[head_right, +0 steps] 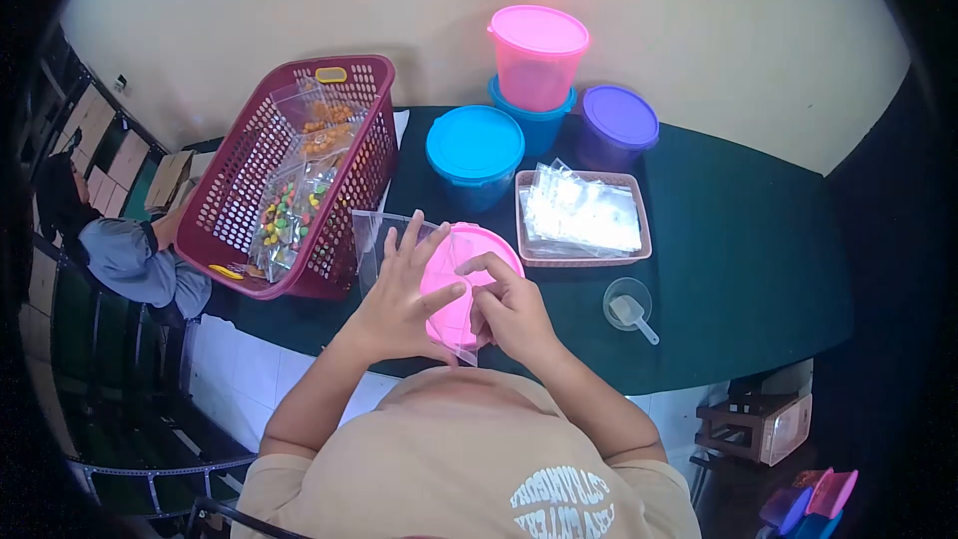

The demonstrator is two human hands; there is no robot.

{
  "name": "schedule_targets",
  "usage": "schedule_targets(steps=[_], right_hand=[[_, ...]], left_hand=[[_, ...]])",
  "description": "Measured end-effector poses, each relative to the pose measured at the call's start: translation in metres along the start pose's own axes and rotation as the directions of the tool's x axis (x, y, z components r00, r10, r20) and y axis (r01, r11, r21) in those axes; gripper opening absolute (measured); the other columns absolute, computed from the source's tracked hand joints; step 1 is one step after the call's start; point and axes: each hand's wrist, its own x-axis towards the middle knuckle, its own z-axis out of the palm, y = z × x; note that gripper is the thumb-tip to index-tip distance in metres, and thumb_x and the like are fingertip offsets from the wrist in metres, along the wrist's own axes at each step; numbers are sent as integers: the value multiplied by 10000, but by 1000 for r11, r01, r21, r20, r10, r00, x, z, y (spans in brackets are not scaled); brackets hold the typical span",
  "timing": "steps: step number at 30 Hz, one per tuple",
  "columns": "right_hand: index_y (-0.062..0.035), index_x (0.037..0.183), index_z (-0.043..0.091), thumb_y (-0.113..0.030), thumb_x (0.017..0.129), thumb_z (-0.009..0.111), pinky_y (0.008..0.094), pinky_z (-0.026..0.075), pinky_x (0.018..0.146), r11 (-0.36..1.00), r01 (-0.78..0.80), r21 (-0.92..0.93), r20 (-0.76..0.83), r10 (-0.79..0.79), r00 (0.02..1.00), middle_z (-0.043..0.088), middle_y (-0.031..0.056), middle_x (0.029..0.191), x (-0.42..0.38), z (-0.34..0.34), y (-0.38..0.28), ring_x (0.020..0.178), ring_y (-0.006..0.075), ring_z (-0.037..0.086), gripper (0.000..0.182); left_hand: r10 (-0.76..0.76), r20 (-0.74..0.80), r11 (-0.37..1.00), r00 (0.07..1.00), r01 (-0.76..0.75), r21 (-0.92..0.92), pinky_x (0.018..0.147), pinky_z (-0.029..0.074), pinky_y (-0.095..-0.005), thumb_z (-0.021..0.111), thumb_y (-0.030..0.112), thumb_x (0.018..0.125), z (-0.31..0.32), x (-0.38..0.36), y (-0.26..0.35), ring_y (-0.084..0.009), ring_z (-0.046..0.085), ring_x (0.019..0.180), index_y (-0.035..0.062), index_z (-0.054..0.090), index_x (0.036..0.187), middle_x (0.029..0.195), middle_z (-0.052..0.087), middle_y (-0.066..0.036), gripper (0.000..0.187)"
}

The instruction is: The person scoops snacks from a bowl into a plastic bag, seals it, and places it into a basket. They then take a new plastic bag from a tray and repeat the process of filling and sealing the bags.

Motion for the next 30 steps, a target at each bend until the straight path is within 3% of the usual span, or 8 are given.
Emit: schedule_targets(steps=[9, 14, 15, 20, 23, 24, 26, 30], right_hand=[[-60, 1083, 533, -45, 873, 427, 202, 357, 372, 1000, -15, 10, -24, 15, 1000, 542, 26, 525, -9, -7, -9, 412, 83, 520, 236], [-53, 1084, 530, -43, 873, 421, 204, 359, 375, 1000, -17, -6, -24, 17, 1000, 556, 31, 538, -11, -9, -9, 411, 84, 525, 238], [-51, 1090, 527, -49, 878, 426, 198, 360, 384, 999, -32, -16, -16, 32, 999, 570, 38, 558, -11, -9, -10, 413, 84, 525, 236], [-56, 1081, 545, -58, 852, 506, 208, 409, 469, 986, 68, 152, 24, -72, 997, 637, 90, 738, -13, -14, 11, 517, 98, 567, 232], [-106, 1019, 606, -160, 766, 706, 361, 444, 798, 588, 432, -684, 192, -427, 884, 617, 58, 1038, -12, -17, 45, 904, 201, 576, 277], [-106, 1019, 606, -160, 766, 706, 361, 444, 798, 587, 436, -682, 198, -426, 883, 617, 58, 1038, -13, -18, 56, 904, 201, 576, 277], [-134, 1030, 611, -239, 750, 729, 420, 367, 914, 256, 600, -758, 458, -447, 768, 622, 19, 1023, -12, -21, 90, 1000, 205, 539, 321], [-144, 958, 638, -228, 762, 698, 448, 345, 938, 243, 591, -769, 468, -415, 780, 620, -18, 994, -8, -21, 115, 978, 167, 536, 221]], left_hand=[[122, -35, 991, 992, -124, -50, 974, 169, -723, 837, 537, 405, 1, 14, 3, -445, 227, 1344, 489, 174, 1408, 1501, 167, -205, 1203], [89, -98, 996, 991, -88, 14, 1007, 154, -676, 837, 447, 458, -5, 4, -5, -403, 430, 1174, 414, 42, 1456, 1352, 374, -199, 1276], [86, -142, 995, 986, -91, -32, 983, 169, -707, 848, 395, 457, -7, 3, -5, -356, 428, 1190, 337, 267, 1386, 1294, 409, -149, 1098], [67, -219, 992, 973, -89, -93, 1018, 186, -647, 863, 365, 462, -11, -21, -12, -359, 444, 1164, 284, 222, 1402, 1270, 406, -184, 1141], [37, -310, 991, 950, -75, -111, 1032, 224, -581, 876, 338, 482, -16, -45, -20, -359, 427, 1160, 226, 170, 1417, 1278, 367, -217, 1176], [9, -356, 990, 934, -58, -128, 1027, 255, -552, 881, 320, 487, -17, -53, -22, -357, 409, 1171, 201, 171, 1411, 1294, 336, -229, 1171], [-16, -372, 981, 928, -57, -185, 999, 307, -522, 882, 342, 483, -18, -63, -22, -367, 365, 1198, 215, 112, 1437, 1330, 272, -242, 1232], [-14, -411, 990, 911, -44, -131, 997, 320, -530, 877, 399, 483, -28, -73, -22, -420, 316, 1249, 218, 8, 1468, 1359, 244, -263, 1326]])
